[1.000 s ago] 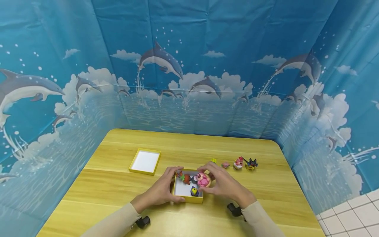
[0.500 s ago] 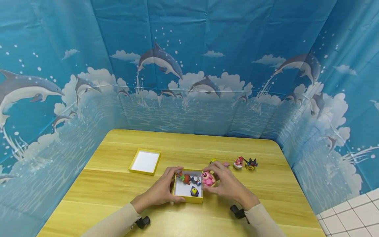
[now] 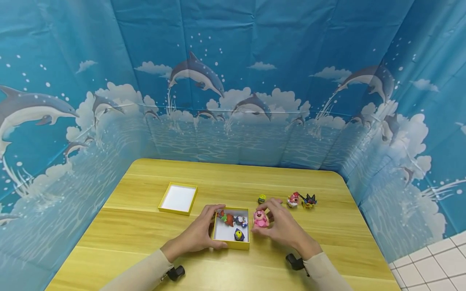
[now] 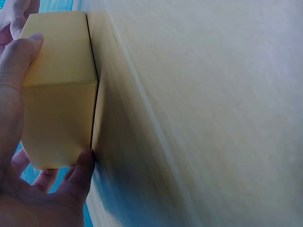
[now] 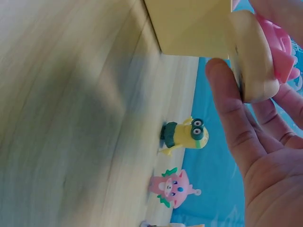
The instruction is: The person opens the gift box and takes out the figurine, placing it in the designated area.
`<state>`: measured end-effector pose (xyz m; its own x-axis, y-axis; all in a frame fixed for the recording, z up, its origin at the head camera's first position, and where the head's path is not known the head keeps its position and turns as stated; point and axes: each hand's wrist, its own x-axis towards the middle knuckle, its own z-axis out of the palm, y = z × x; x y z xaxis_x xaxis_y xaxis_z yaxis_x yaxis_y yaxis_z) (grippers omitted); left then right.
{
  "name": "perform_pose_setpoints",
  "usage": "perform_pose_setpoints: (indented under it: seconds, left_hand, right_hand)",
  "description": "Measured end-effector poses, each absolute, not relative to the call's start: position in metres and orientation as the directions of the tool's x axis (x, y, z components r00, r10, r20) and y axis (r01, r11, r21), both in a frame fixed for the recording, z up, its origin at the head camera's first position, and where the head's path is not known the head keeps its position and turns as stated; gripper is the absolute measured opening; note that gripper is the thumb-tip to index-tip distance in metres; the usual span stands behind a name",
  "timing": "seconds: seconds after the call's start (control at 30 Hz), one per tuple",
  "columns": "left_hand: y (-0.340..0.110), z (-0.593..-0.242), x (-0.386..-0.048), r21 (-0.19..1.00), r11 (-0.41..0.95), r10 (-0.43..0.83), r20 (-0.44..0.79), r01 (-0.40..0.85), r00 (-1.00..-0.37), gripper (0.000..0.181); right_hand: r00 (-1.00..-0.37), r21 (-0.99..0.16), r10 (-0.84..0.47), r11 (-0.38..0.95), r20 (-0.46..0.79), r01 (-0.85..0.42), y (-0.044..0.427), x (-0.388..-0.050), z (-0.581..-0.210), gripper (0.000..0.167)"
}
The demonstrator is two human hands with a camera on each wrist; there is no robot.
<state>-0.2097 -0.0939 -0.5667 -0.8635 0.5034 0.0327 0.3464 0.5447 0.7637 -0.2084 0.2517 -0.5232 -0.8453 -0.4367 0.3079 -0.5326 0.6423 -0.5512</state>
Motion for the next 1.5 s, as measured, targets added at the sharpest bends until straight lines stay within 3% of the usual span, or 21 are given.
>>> perform_pose_setpoints:
  seconds: [0.3, 0.67, 0.97, 1.5]
  left_hand:
    - [-0.094, -0.568, -0.21, 0.76, 0.548, 0.504, 0.035, 0.351, -0.863, 0.126]
    - [-0.094, -0.567, -0.209, 0.757, 0.55, 0.504, 0.036, 0.353, -0.863, 0.126]
    - [-0.094, -0.567, -0.21, 0.76, 0.546, 0.507, 0.036, 0.353, -0.861, 0.125]
    - [-0.094, -0.565, -0.209, 0.762, 0.546, 0.499, 0.037, 0.347, -0.866, 0.128]
  right_hand:
    - [-0.896, -0.584, -0.367, 0.681, 0.251, -0.442, 0.256, -0.209, -0.53, 0.056]
    - [-0.903, -0.554, -0.348, 0.713, 0.251, -0.429, 0.255, -0.211, -0.539, 0.056]
    - [-0.932, -0.515, -0.319, 0.777, 0.172, -0.361, 0.255, -0.21, -0.545, 0.059]
    - [-0.941, -0.497, -0.286, 0.799, 0.18, -0.338, 0.249, -0.214, -0.55, 0.059]
